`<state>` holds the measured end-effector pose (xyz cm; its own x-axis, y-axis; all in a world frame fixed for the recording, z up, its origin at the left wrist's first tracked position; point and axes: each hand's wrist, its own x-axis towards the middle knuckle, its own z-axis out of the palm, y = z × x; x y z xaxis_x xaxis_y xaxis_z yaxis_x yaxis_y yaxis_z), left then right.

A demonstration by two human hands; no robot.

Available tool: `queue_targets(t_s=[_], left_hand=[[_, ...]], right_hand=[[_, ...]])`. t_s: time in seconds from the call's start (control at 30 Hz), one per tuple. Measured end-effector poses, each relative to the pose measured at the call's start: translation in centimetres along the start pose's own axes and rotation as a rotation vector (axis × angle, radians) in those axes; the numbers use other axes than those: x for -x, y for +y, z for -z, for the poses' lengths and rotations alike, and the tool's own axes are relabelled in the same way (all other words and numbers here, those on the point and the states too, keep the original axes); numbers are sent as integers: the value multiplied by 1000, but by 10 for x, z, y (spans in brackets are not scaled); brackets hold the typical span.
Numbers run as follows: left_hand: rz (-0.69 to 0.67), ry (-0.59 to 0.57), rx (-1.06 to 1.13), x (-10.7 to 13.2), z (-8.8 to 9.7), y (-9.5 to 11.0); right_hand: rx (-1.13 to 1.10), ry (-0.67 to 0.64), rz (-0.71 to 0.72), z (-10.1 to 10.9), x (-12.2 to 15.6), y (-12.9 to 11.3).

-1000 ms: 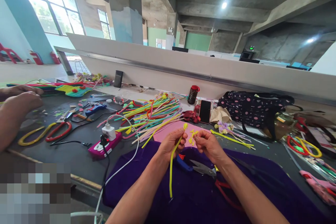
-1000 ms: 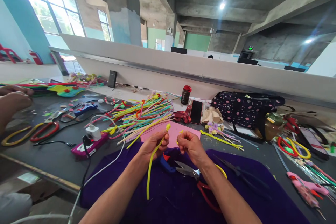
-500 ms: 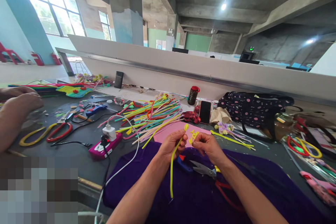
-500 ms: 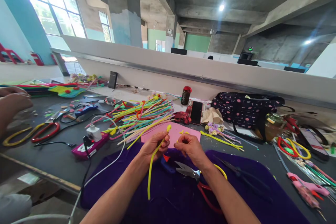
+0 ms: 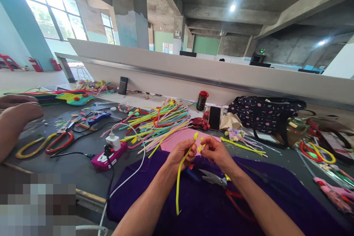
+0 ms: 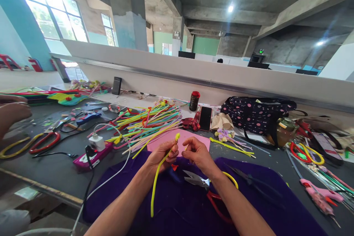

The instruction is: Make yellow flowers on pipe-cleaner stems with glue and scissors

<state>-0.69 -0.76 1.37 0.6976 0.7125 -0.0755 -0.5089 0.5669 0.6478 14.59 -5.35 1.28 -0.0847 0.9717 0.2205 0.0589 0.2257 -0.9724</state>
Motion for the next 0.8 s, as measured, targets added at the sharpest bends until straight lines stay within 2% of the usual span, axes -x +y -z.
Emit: queue_targets(t_s=[0.13, 0.33, 0.5, 0.67, 0.8], left_hand=[[-87, 83, -105, 1, -1, -2], [-210, 90, -183, 1, -1, -5], [-193, 147, -138, 0, -1, -5], [-116, 126, -51, 1, -3, -4], [-123, 174, -52, 0, -3, -7]], right_hand=[[0, 22, 13, 0, -2, 2], [0, 153, 50, -4, -1, -1], [17, 167, 8, -3, 0, -2], [-44, 120, -79, -3, -2, 3], [-29, 108, -56, -4, -1, 3]])
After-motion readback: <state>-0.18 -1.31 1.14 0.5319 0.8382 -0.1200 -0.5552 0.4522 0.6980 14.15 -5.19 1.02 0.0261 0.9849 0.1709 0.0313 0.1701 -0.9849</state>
